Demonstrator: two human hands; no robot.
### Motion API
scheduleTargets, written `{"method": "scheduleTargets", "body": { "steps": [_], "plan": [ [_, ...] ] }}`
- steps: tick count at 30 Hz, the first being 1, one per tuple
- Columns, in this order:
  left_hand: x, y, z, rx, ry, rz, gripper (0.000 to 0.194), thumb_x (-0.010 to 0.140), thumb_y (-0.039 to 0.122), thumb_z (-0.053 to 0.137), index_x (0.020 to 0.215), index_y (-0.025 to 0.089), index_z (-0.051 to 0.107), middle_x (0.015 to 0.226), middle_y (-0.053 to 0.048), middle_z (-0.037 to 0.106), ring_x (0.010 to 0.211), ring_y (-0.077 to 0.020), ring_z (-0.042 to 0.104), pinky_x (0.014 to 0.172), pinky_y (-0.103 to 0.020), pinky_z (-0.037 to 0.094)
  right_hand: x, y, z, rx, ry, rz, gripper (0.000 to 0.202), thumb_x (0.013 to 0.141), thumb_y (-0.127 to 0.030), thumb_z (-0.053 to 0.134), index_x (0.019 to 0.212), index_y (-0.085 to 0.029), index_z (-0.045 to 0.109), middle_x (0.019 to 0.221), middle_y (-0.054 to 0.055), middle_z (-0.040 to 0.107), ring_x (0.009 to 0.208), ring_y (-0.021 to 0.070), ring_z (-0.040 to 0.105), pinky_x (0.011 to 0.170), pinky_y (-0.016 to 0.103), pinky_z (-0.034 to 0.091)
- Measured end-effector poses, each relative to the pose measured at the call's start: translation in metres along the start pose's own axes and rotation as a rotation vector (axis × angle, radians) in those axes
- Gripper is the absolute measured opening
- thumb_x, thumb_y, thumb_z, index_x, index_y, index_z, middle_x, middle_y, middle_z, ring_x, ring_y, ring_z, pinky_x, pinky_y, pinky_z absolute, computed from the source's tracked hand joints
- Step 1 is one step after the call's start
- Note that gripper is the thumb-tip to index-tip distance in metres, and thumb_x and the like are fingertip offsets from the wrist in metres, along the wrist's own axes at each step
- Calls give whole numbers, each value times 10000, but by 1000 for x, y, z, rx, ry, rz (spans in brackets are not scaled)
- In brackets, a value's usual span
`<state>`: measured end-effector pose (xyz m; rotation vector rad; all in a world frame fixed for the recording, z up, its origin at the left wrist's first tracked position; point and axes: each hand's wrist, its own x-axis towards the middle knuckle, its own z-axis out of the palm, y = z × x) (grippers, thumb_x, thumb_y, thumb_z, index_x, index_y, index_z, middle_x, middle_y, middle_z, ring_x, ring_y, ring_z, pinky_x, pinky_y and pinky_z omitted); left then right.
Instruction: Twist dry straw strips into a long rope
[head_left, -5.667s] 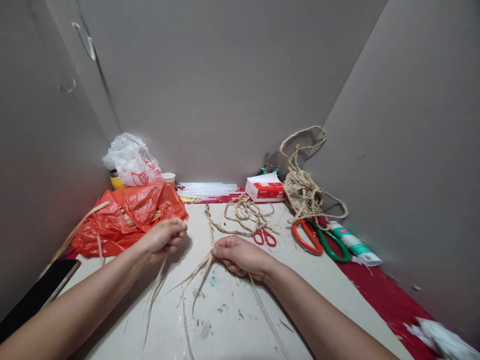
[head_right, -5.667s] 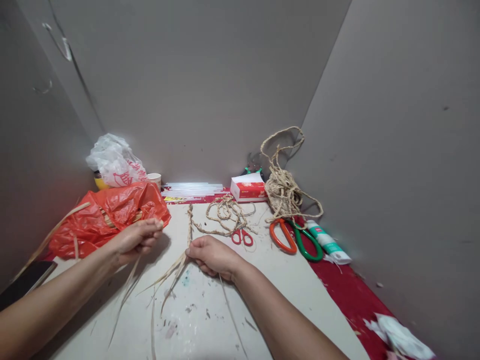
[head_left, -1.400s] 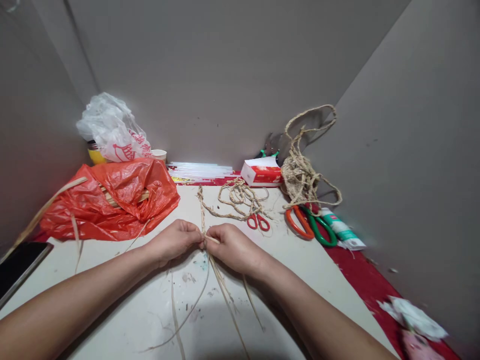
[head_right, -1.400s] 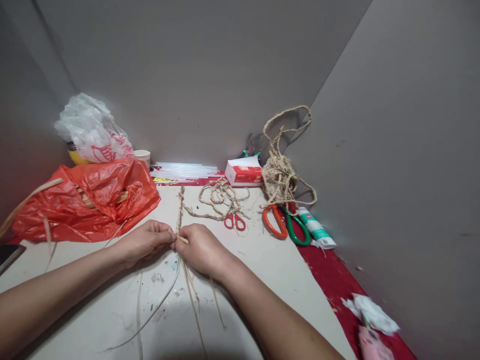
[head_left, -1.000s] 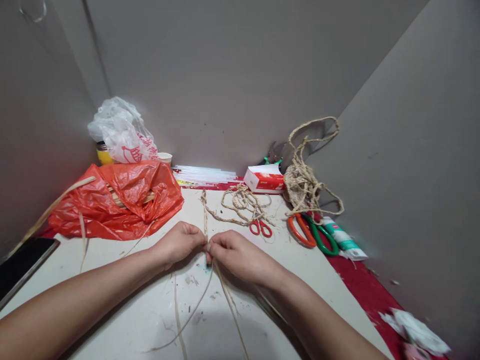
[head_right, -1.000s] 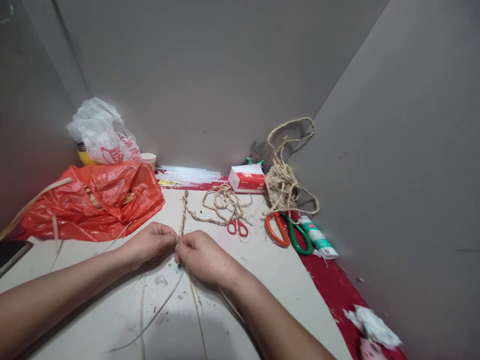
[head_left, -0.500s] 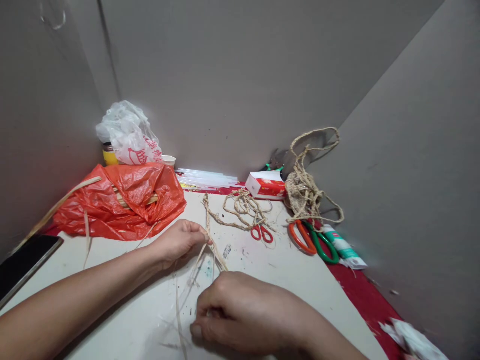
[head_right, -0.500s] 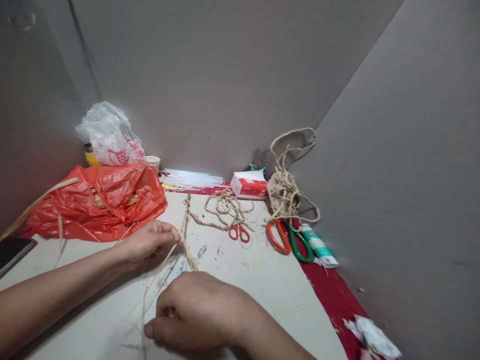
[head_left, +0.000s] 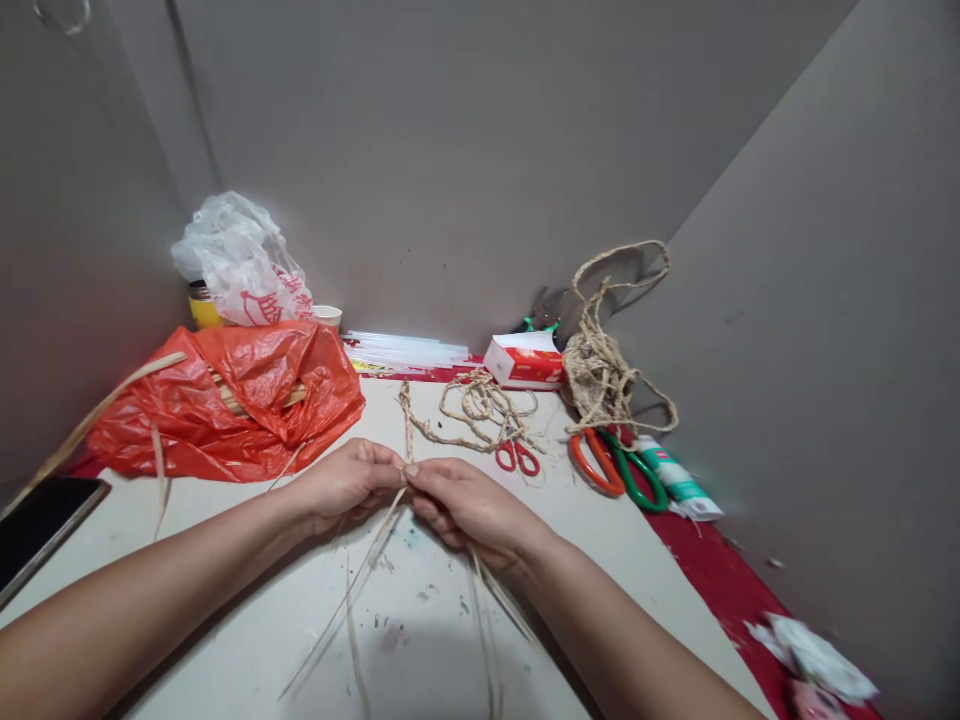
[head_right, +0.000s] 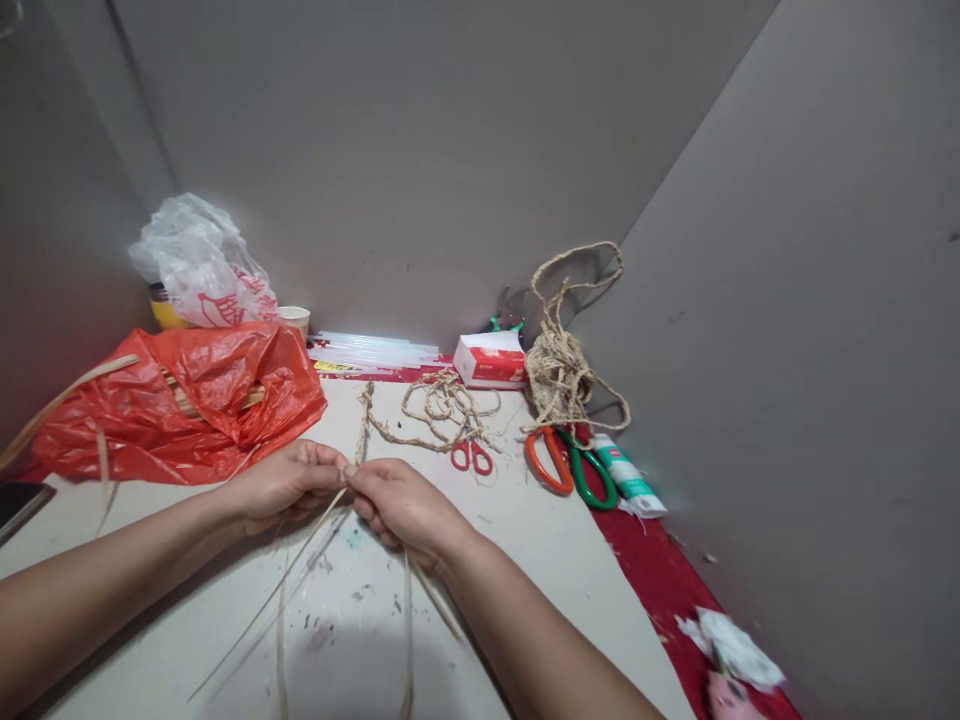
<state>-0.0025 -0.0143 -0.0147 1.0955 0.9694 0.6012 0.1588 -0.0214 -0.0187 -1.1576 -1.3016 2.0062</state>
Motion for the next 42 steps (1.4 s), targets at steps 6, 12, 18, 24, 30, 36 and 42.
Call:
{"method": "scheduleTargets", "body": {
  "steps": [6, 12, 18, 24, 30, 36, 42],
  "plan": [
    [0, 1, 0, 190, 5, 15, 222, 721, 327, 583, 652, 117, 601, 429, 64, 389, 384, -44, 262, 399, -199, 183, 2, -1, -18, -180, -60, 7, 314, 828, -415, 498, 659, -151, 509, 444, -86, 344, 336, 26, 216, 300, 159, 140],
    [0, -6, -3, 562, 55, 177, 268, 786, 346, 497, 693, 126, 618, 566, 28, 484, 527, -83, 374, 502, -203, 266, 7, 4, -18, -107, -35, 37, 255, 785, -325, 509, 591, -168, 456, 403, -94, 338, 307, 26, 179, 292, 173, 106],
    [-9, 6, 1, 916, 65, 214, 288, 829, 294, 396, 677, 154, 597, 595, 11, 518, 571, -111, 430, 530, -219, 274, 7, 8, -9, -200, 138, -22, 195, 721, -211, 459, 545, -148, 512, 365, -87, 325, 300, 26, 188, 330, 201, 105],
    [-20, 6, 14, 1188, 242, 178, 300, 838, 328, 382, 664, 182, 579, 592, -29, 554, 542, -145, 455, 508, -249, 248, 7, 10, -2, -249, 221, -63, 178, 672, -193, 468, 528, -129, 552, 370, -76, 336, 341, 28, 237, 361, 203, 125],
    [-27, -3, 32, 1532, 256, 195, 331, 881, 289, 302, 913, 166, 607, 698, -117, 638, 617, -240, 583, 559, -301, 335, 6, 8, -1, -119, 173, 4, 229, 673, -214, 450, 458, -187, 377, 337, -88, 318, 283, 29, 174, 317, 215, 80],
    [-28, -11, 39, 1697, 222, 174, 340, 785, 72, 308, 1018, 110, 553, 735, -136, 620, 688, -265, 610, 591, -329, 414, 4, 9, -3, 28, 78, 0, 272, 698, -247, 505, 470, -184, 370, 345, -100, 305, 292, 20, 153, 298, 190, 75],
    [-43, -22, 53, 1706, 76, 282, 306, 709, 80, 405, 967, 101, 567, 763, -147, 617, 633, -250, 593, 551, -319, 405, 3, 6, -5, 71, 39, 35, 204, 693, -269, 592, 550, -149, 509, 341, -109, 301, 295, 18, 140, 292, 186, 68]
  ]
}}
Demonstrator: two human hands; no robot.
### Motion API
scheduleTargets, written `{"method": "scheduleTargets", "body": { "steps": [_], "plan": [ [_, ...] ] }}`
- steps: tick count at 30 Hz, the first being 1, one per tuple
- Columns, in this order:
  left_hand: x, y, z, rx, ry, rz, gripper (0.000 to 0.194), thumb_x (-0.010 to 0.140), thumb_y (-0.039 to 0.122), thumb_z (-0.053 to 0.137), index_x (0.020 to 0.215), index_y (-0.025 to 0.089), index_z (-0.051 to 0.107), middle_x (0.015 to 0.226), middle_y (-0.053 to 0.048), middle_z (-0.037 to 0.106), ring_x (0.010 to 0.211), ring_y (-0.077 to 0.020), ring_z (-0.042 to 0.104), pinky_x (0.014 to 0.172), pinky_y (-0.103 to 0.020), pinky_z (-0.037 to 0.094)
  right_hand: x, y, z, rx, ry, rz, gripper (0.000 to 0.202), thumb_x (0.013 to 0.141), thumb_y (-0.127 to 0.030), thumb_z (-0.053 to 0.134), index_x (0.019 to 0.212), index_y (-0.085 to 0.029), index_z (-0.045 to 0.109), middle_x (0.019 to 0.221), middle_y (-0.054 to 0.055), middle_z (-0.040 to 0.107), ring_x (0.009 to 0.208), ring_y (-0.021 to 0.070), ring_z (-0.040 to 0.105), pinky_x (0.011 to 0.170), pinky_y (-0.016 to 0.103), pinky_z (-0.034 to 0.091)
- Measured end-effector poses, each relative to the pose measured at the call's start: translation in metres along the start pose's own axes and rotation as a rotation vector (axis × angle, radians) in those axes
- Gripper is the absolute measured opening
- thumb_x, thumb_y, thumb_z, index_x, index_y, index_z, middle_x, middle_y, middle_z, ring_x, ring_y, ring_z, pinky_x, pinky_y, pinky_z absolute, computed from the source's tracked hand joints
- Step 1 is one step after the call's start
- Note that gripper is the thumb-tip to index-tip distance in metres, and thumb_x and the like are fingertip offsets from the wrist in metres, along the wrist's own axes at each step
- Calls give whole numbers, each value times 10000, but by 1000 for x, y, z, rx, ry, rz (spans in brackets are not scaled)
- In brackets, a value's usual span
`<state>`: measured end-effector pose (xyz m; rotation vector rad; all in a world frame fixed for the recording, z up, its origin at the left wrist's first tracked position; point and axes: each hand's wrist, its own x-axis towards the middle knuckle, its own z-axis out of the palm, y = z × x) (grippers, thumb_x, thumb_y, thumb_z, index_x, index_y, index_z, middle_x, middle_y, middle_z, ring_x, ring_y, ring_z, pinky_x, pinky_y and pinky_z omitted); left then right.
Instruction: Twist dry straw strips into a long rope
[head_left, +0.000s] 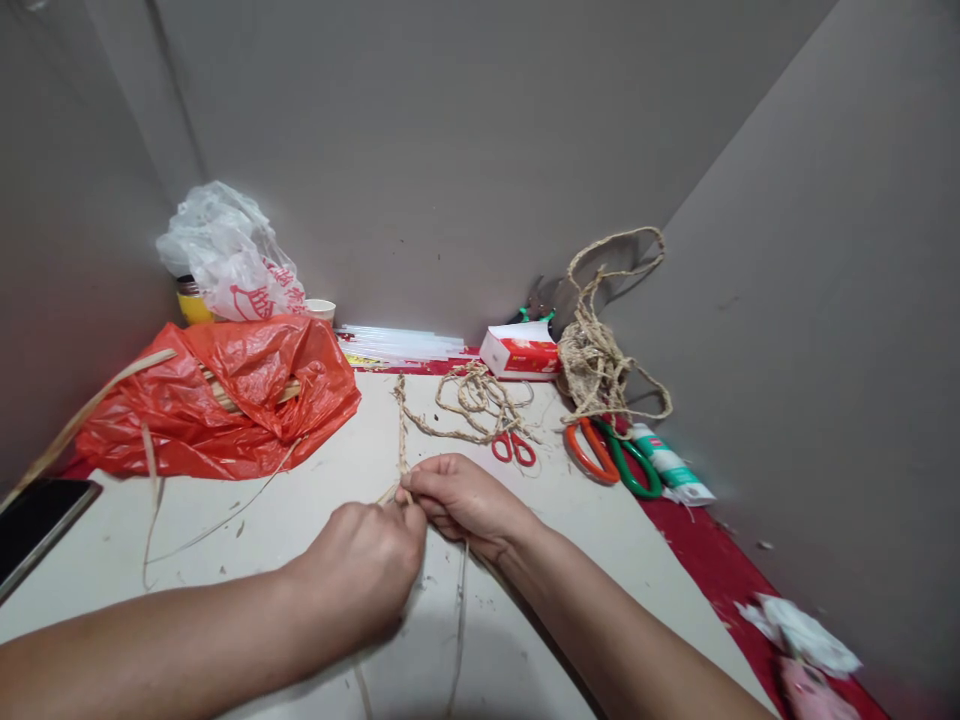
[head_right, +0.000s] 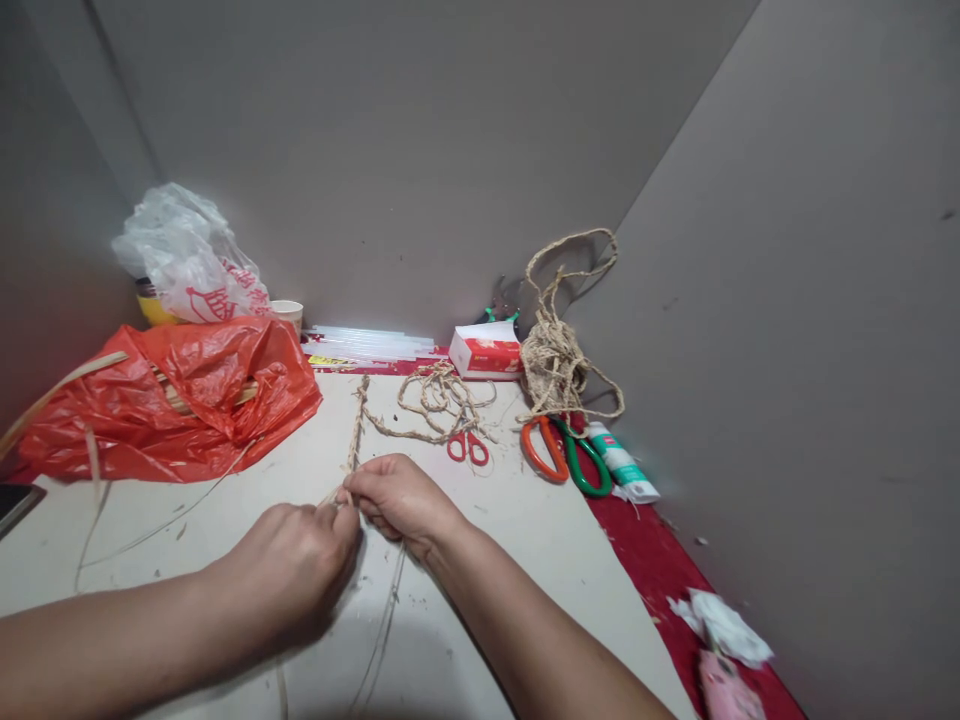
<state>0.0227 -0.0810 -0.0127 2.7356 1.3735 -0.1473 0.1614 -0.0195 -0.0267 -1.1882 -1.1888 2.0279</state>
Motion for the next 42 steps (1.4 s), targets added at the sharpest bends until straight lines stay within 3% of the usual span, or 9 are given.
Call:
{"method": "scheduleTargets", "body": {
  "steps": [3, 5, 9, 11, 16, 20, 29, 37, 42],
  "plan": [
    [-11, 9, -12, -161, -93, 148, 156, 747, 161, 448, 781, 152, 600, 640, -105, 610, 503, -197, 529, 505, -293, 358, -1, -3, -4, 24, -41, 44, 178, 705, -284, 600, 672, -110, 595, 349, -116, 290, 309, 15, 112, 304, 180, 48],
    [-12, 5, -22, -413, -113, 126, 209, 801, 272, 455, 657, 179, 575, 546, -55, 570, 444, -145, 456, 480, -267, 323, -1, -4, -7, 40, -76, 53, 189, 711, -293, 604, 667, -111, 581, 362, -119, 276, 321, 12, 101, 312, 176, 39],
    [5, -25, -29, -935, 299, -217, 196, 802, 273, 450, 644, 181, 519, 575, 6, 514, 544, -111, 458, 529, -223, 338, 0, -5, -13, 59, -148, 41, 196, 712, -297, 619, 647, -134, 531, 392, -125, 257, 342, 10, 88, 323, 168, 33],
    [19, -40, -22, -1165, 380, -394, 114, 767, 276, 490, 764, 173, 538, 622, 15, 528, 580, -111, 483, 554, -220, 364, 1, -5, -14, 51, -169, 41, 198, 724, -310, 614, 677, -131, 543, 400, -129, 246, 348, 12, 82, 326, 166, 37],
    [34, -46, -2, -1734, -104, -365, 177, 734, 320, 507, 763, 147, 527, 639, -6, 553, 463, -84, 459, 444, -207, 336, 0, -5, -14, 22, -186, 24, 199, 739, -285, 587, 632, -141, 503, 400, -125, 247, 338, 13, 99, 321, 171, 50],
    [32, -41, -1, -1654, -88, -394, 165, 718, 297, 527, 637, 157, 495, 469, 78, 363, 376, -38, 202, 386, -193, 145, 0, -6, -13, -5, -162, 13, 158, 730, -258, 584, 653, -135, 521, 404, -118, 276, 338, 17, 134, 319, 170, 74],
    [38, -58, 10, -1334, 48, -256, 230, 744, 324, 528, 727, 125, 642, 687, -23, 624, 575, -96, 459, 568, -205, 326, -2, -8, -16, -113, -151, -42, 144, 743, -259, 557, 672, -134, 552, 397, -111, 293, 331, 25, 168, 318, 178, 112],
    [38, -60, 5, -1336, -13, -316, 241, 752, 347, 542, 710, 124, 622, 473, 65, 417, 419, -51, 261, 437, -195, 193, -1, -7, -16, -221, -120, -34, 145, 750, -272, 544, 676, -147, 542, 409, -104, 302, 341, 38, 175, 335, 195, 112],
    [39, -57, 1, -1381, -68, -350, 219, 732, 331, 554, 661, 128, 597, 420, 79, 373, 377, -43, 207, 409, -205, 157, -2, -7, -13, -511, -24, -120, 161, 774, -249, 510, 698, -126, 583, 477, -72, 352, 421, 47, 240, 398, 192, 172]
  ]
}}
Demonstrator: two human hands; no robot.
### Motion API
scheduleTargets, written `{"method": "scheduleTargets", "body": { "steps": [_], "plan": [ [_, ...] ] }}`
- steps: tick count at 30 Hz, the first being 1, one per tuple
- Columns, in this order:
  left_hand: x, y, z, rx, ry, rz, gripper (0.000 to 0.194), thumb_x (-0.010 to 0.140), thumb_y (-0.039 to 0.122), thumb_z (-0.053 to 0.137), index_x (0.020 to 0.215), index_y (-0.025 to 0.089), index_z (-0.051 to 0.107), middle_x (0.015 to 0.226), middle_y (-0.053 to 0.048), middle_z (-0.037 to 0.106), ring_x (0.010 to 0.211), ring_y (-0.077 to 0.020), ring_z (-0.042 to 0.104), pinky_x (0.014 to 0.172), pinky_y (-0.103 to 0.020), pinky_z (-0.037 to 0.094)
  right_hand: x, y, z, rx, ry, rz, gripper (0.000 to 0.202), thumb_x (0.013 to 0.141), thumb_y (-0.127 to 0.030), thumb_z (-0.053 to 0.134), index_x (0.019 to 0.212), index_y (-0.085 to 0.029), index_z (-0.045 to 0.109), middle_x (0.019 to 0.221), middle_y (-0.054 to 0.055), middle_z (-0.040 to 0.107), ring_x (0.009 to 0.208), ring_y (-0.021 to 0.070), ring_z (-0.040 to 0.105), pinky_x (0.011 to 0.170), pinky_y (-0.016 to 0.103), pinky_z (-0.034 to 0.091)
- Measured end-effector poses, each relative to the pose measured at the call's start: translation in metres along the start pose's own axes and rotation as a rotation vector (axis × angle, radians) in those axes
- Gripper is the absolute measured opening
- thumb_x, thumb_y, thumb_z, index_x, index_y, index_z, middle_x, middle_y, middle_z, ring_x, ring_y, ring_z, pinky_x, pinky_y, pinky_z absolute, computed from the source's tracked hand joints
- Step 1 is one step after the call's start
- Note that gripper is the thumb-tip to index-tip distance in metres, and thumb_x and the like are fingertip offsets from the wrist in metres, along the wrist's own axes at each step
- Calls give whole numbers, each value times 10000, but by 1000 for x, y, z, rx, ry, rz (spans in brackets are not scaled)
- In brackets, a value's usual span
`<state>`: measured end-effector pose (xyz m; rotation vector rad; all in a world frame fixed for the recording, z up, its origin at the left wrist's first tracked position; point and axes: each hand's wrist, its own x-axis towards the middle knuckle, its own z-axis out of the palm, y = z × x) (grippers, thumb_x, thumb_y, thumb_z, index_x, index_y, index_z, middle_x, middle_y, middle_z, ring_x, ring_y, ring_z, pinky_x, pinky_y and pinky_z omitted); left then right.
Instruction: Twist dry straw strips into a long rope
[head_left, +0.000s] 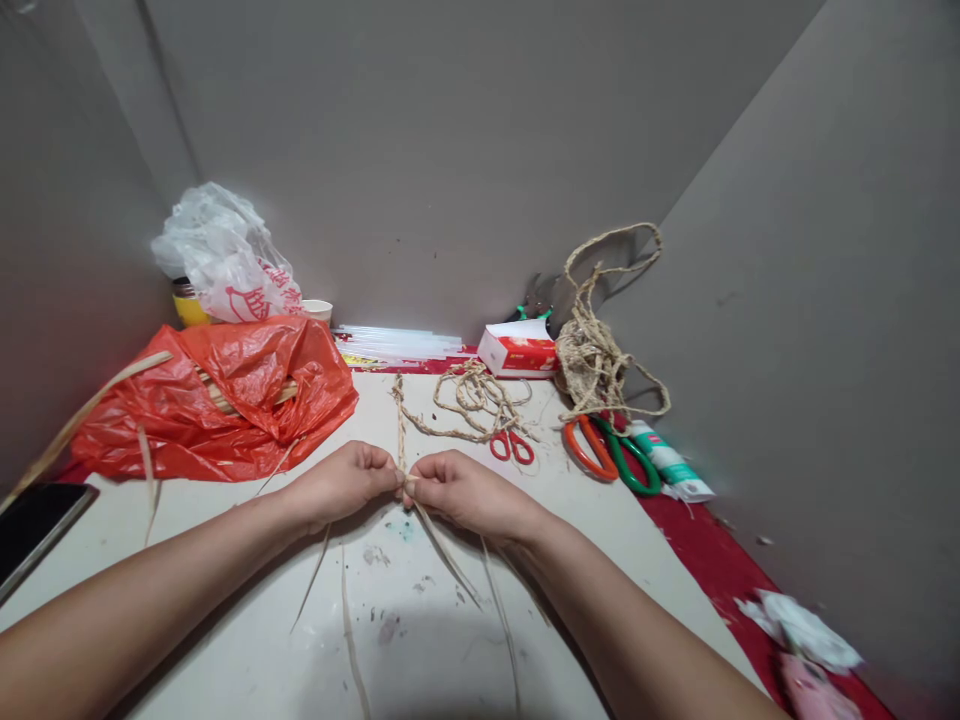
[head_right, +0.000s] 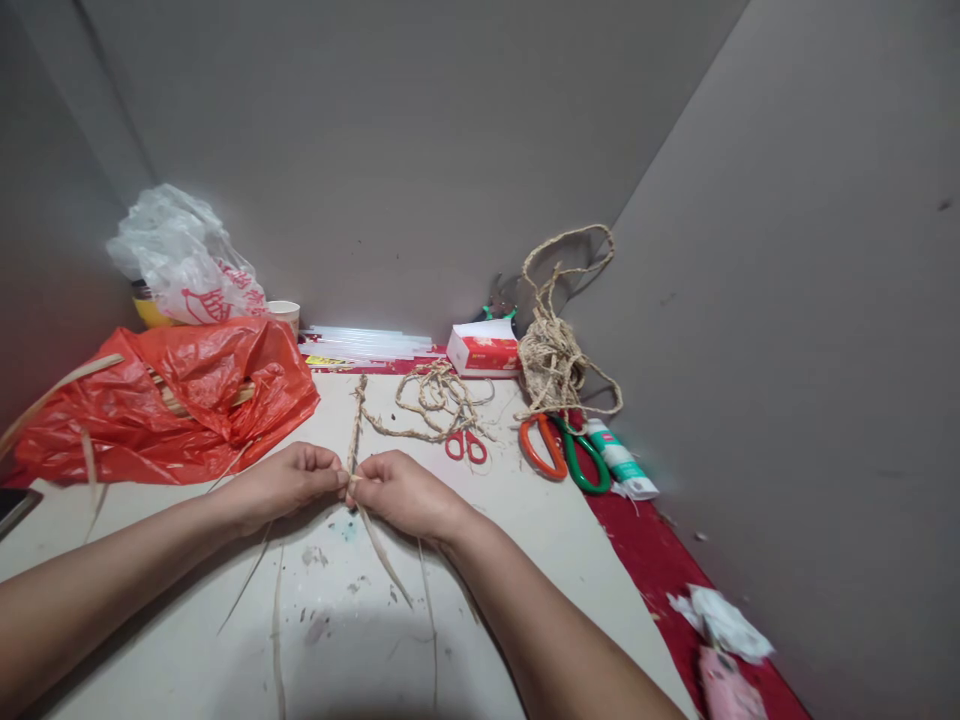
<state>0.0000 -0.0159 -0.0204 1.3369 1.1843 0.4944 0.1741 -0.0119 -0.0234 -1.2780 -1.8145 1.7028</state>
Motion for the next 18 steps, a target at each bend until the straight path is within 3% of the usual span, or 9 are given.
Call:
{"method": "scheduleTargets", "body": {
  "steps": [4, 10, 15, 18],
  "plan": [
    [3, -4, 1, -8, 23, -16, 179, 706, 299, 548, 618, 143, 547, 437, 78, 402, 380, -39, 231, 414, -200, 168, -2, -2, 2, -226, 64, -19, 176, 764, -259, 518, 673, -124, 586, 533, -47, 390, 512, 68, 303, 456, 191, 240],
    [5, -13, 1, 14, 70, 7, 177, 689, 303, 542, 608, 147, 521, 480, 65, 419, 440, -54, 303, 440, -200, 209, -13, -13, -6, -385, 97, -52, 205, 759, -250, 484, 595, -137, 528, 543, -35, 428, 516, 72, 363, 464, 185, 286],
    [3, -11, 4, -32, 86, 45, 184, 696, 280, 534, 576, 142, 510, 473, 54, 438, 439, -49, 320, 446, -197, 227, -22, -25, 5, -119, -78, 124, 166, 781, -233, 399, 668, -164, 499, 479, -36, 494, 350, 76, 407, 372, 191, 284],
    [1, -7, 6, -136, 50, 24, 150, 695, 251, 520, 587, 146, 525, 442, 54, 449, 399, -48, 331, 416, -195, 225, -21, -21, 24, -69, -92, 170, 141, 775, -219, 381, 696, -169, 486, 510, -13, 546, 361, 99, 481, 378, 196, 312]
  ]
}}
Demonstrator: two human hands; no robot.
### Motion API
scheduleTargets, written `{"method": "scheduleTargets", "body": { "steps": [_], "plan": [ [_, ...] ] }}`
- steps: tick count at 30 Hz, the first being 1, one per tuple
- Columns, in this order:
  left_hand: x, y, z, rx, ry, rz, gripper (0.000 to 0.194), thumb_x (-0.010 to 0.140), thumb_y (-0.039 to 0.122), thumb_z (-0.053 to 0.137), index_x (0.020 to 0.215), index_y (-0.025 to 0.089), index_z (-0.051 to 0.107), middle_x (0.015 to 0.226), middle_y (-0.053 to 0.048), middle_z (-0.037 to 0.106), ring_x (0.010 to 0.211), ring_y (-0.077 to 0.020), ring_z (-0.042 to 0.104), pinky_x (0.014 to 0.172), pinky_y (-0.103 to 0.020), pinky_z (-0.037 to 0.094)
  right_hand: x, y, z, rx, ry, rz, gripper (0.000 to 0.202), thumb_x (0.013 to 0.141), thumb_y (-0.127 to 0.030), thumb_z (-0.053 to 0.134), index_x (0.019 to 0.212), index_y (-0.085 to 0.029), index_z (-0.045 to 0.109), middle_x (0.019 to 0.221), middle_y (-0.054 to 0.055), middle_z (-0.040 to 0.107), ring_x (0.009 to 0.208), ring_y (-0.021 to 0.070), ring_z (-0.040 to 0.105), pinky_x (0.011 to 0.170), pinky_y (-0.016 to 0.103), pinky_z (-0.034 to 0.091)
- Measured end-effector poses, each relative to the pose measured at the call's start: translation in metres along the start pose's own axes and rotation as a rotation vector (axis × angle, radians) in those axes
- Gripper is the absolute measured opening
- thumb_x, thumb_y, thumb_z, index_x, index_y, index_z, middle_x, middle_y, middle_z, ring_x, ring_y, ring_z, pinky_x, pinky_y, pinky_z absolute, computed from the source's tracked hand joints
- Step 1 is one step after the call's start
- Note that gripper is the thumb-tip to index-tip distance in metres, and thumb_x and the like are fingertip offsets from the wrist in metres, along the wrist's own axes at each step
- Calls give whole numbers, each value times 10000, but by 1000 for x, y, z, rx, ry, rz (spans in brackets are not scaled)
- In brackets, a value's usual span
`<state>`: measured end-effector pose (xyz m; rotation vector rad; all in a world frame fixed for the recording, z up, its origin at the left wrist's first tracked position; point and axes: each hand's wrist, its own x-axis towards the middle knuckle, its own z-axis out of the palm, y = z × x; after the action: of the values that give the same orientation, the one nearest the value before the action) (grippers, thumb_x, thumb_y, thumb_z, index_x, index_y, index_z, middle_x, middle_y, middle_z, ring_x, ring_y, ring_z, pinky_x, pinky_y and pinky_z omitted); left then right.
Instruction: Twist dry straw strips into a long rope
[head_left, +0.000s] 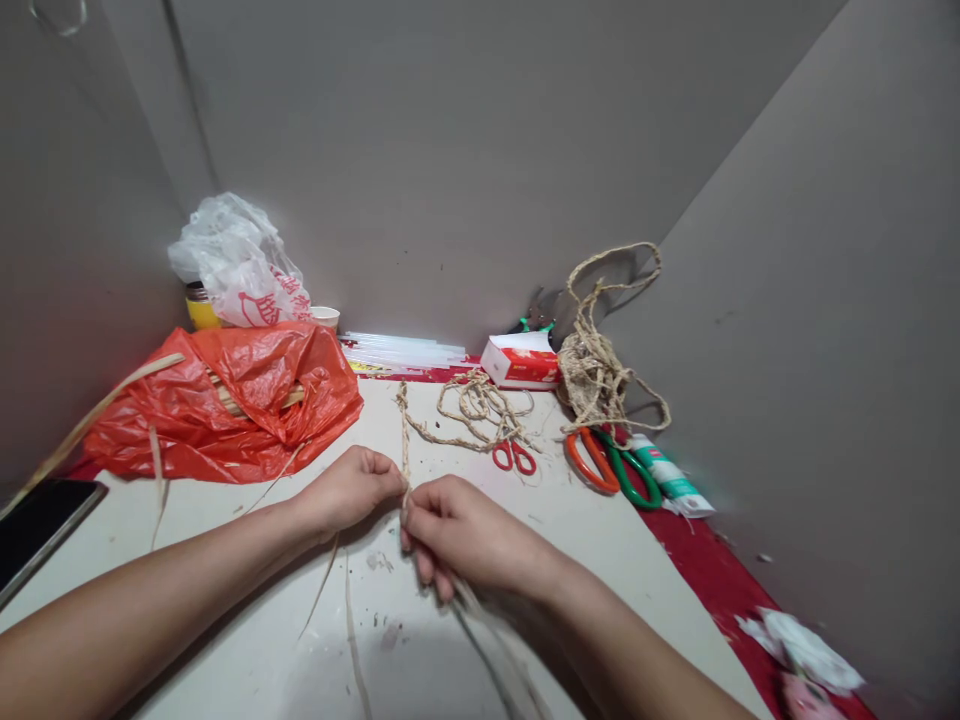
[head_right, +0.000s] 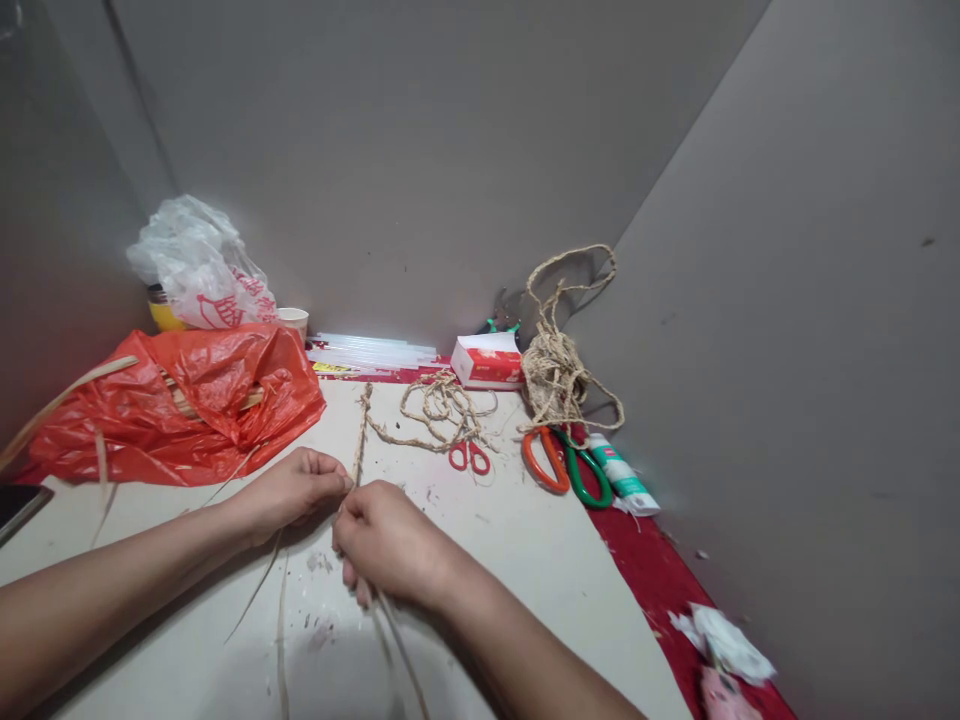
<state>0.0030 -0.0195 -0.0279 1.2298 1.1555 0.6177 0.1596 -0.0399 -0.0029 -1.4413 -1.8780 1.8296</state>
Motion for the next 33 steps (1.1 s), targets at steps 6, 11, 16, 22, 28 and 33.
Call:
{"method": "scheduleTargets", "body": {
  "steps": [6, 11, 16, 22, 28, 33],
  "plan": [
    [-5, 8, 2, -95, 1, -50, 183, 680, 290, 569, 563, 169, 497, 360, 97, 299, 321, -41, 182, 346, -228, 90, 3, 5, 21, -581, 387, -173, 240, 788, -201, 387, 614, -147, 544, 647, 69, 626, 577, 126, 527, 523, 233, 310],
    [-5, 8, -1, -134, -10, -43, 172, 663, 295, 620, 609, 163, 524, 353, 95, 336, 318, -38, 199, 343, -223, 102, -19, -8, 14, -607, 201, -282, 266, 803, -261, 449, 582, -147, 542, 578, 27, 579, 512, 98, 449, 496, 220, 282],
    [-5, 9, -6, -176, -66, -27, 184, 679, 294, 622, 613, 166, 506, 360, 97, 336, 314, -34, 192, 341, -216, 99, -20, -16, -14, -198, 482, -306, 316, 845, -342, 429, 624, -150, 548, 549, 0, 545, 513, 103, 481, 499, 208, 342],
    [-5, 10, -7, -186, -106, -1, 244, 708, 311, 614, 576, 166, 468, 363, 98, 321, 317, -27, 187, 341, -210, 113, 15, 5, -14, 200, 298, -211, 297, 828, -427, 469, 787, -147, 560, 619, 6, 565, 498, 93, 489, 457, 197, 365],
    [-4, 7, -6, -128, -117, 5, 217, 709, 318, 601, 601, 165, 491, 380, 95, 328, 326, -34, 195, 349, -222, 103, 19, 11, -10, 184, 204, -127, 347, 850, -394, 468, 601, -153, 441, 478, -70, 342, 376, 28, 228, 356, 177, 157],
    [-5, 6, -6, -63, -152, 22, 219, 737, 334, 562, 631, 144, 545, 388, 88, 327, 342, -39, 177, 364, -238, 93, 19, 12, -20, 150, 88, -98, 380, 881, -400, 406, 630, -134, 512, 478, -60, 370, 361, 25, 231, 339, 180, 146]
  ]
}}
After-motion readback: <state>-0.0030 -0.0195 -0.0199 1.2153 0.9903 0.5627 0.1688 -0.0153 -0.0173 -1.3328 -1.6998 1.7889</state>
